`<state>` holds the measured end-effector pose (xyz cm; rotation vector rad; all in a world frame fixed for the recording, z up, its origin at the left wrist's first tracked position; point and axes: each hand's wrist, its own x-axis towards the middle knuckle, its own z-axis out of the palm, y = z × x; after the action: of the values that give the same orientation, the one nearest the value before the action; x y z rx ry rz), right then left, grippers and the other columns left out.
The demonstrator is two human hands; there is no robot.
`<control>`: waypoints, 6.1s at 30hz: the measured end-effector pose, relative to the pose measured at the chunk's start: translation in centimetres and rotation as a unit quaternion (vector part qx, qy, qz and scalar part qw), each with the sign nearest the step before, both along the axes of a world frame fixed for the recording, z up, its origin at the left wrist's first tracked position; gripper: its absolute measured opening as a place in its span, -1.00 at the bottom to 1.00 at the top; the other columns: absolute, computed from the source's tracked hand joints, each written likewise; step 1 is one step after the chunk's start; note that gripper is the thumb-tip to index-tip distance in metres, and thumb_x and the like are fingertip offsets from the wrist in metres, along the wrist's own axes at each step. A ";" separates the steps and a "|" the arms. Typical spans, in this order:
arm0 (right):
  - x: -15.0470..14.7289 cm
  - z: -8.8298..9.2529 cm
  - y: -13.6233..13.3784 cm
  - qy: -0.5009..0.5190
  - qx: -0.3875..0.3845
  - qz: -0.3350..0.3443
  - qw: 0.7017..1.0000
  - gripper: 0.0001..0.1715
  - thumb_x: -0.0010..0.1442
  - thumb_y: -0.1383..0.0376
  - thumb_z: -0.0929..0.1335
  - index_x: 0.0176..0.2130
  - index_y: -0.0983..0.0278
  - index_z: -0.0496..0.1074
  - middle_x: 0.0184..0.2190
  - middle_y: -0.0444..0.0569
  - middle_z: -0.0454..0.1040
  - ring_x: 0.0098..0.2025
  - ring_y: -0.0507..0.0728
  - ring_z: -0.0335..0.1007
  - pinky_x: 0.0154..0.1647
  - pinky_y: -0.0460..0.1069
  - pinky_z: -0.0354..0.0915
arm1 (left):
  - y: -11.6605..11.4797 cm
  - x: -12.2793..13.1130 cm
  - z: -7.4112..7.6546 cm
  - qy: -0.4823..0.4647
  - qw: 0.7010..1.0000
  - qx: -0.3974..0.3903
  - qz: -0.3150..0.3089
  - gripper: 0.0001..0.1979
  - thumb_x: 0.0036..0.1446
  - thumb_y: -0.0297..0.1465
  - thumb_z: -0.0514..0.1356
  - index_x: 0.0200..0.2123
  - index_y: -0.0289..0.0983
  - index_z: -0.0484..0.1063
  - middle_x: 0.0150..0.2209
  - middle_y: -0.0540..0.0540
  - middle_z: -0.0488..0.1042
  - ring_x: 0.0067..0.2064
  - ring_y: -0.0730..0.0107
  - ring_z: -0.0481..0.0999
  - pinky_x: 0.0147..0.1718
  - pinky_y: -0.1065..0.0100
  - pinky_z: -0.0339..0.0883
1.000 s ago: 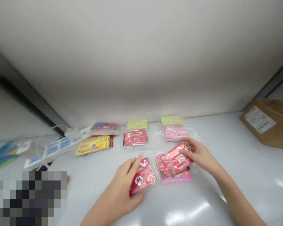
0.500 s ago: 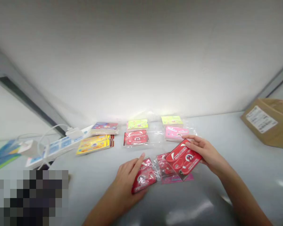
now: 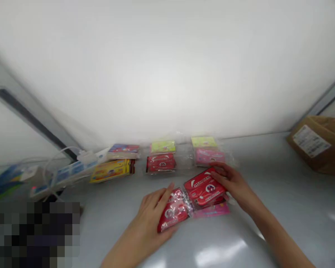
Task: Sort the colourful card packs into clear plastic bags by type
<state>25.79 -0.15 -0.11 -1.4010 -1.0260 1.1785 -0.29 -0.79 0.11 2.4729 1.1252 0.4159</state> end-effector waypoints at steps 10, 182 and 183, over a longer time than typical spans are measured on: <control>-1.9 0.0 -0.5 0.118 -0.015 0.014 0.993 -0.48 -0.07 -0.01 0.40 -0.25 0.23 0.20 -0.63 -0.21 0.40 -0.68 -0.01 0.28 -0.70 -0.12 0.24 | 0.2 0.0 -0.2 -0.015 1.000 -0.003 0.025 -0.13 0.01 -0.42 0.20 0.26 -0.08 -0.28 0.17 -0.14 0.12 0.13 0.06 0.17 0.06 0.09 0.15; 2.7 -2.3 0.5 -0.374 0.045 0.151 0.914 -0.70 -0.09 0.23 0.41 -0.27 0.24 0.44 -0.27 0.01 0.36 -0.22 0.17 0.30 -0.16 0.05 0.24 | 0.1 -0.2 0.1 -0.043 0.998 0.042 0.030 -0.15 0.00 -0.42 0.18 0.26 -0.07 -0.27 0.15 -0.12 0.15 0.10 0.07 0.22 0.06 0.08 0.17; 2.7 -2.2 0.5 -0.371 0.047 0.147 0.916 -0.73 -0.10 0.25 0.41 -0.30 0.24 0.43 -0.29 -0.01 0.35 -0.23 0.17 0.30 -0.17 0.05 0.25 | 0.1 -0.2 0.0 -0.041 0.998 0.042 0.031 -0.14 -0.01 -0.42 0.18 0.26 -0.07 -0.27 0.15 -0.12 0.17 0.10 0.07 0.23 0.05 0.08 0.18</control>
<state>28.47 0.30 -2.32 -1.6964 -1.8509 0.7723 -0.52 -0.65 0.15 2.4722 1.1752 0.5890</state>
